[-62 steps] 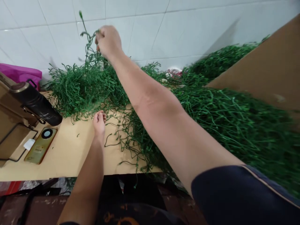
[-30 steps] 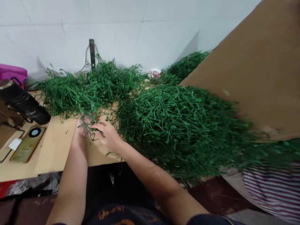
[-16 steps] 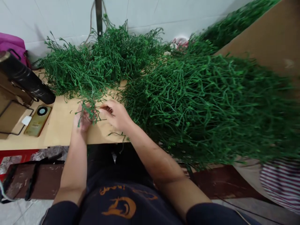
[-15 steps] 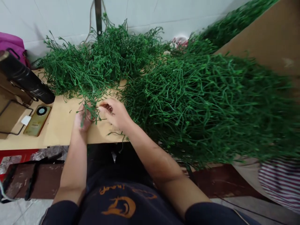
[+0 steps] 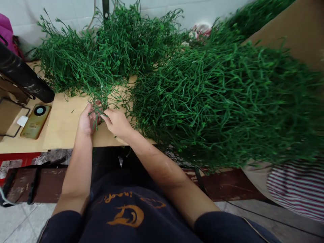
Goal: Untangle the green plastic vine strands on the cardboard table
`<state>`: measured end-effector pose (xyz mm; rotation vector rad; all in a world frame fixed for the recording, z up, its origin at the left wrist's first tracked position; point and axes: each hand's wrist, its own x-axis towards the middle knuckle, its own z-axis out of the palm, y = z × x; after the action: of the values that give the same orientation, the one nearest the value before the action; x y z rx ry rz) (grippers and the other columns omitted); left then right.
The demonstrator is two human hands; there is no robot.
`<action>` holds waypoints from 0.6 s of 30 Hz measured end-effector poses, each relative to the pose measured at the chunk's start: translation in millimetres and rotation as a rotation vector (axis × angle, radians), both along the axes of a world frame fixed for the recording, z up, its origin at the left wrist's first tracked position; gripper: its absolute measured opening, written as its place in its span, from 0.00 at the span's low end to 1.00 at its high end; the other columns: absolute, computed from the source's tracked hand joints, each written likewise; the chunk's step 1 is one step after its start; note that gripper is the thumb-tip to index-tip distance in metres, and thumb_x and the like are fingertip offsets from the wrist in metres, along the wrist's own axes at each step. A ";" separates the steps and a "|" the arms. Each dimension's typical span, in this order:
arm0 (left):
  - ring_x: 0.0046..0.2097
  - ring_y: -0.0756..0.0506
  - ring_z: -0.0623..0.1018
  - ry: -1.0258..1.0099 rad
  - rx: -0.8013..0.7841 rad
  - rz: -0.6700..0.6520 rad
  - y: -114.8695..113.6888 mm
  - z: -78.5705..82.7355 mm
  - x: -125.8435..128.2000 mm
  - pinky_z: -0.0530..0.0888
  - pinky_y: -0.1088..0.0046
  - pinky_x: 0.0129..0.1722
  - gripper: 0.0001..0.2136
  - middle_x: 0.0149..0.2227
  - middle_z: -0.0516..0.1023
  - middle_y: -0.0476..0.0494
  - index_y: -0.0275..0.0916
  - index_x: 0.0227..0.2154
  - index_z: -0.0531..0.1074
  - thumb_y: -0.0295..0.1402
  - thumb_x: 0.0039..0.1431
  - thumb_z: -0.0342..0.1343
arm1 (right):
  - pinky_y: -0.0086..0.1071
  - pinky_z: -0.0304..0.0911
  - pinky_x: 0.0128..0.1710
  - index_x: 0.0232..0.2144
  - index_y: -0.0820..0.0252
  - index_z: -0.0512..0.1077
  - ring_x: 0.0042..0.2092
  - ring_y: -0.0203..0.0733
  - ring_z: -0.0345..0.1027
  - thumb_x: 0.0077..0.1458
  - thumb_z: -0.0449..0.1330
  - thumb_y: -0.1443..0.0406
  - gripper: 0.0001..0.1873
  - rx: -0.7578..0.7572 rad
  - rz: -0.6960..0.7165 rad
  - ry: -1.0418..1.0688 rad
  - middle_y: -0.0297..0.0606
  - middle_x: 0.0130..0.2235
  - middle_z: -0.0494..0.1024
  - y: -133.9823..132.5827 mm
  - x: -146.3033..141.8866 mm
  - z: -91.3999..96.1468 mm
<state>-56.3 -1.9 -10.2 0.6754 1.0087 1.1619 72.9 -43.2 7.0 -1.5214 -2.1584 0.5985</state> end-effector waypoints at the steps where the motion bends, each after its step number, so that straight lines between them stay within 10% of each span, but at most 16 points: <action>1: 0.42 0.40 0.79 0.015 -0.010 -0.002 0.8 0.1 0.0 0.77 0.65 0.39 0.18 0.29 0.76 0.38 0.33 0.33 0.74 0.41 0.63 0.45 | 0.35 0.58 0.45 0.41 0.65 0.70 0.45 0.46 0.66 0.63 0.42 0.64 0.18 0.006 0.012 -0.007 0.48 0.42 0.74 -1.0 -0.2 0.1; 10: 0.19 0.55 0.65 0.398 0.098 -0.017 -2.4 11.7 -0.4 0.65 0.80 0.22 0.10 0.15 0.63 0.54 0.35 0.20 0.69 0.32 0.52 0.60 | 0.36 0.60 0.45 0.45 0.68 0.66 0.45 0.46 0.66 0.58 0.54 0.61 0.17 -0.028 0.051 0.171 0.50 0.45 0.72 0.7 5.6 -14.3; 18: 0.29 0.52 0.74 0.347 0.180 0.007 0.7 21.4 10.9 0.70 0.79 0.31 0.11 0.26 0.77 0.47 0.35 0.24 0.72 0.38 0.53 0.61 | 0.30 0.53 0.35 0.24 0.59 0.56 0.31 0.35 0.57 0.62 0.46 0.62 0.14 -0.054 -0.025 0.302 0.34 0.27 0.64 7.9 1.2 -13.0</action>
<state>-45.3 -1.3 11.2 1.0437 1.2043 1.1740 74.2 -35.3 -6.0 -1.3817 -1.9062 0.8259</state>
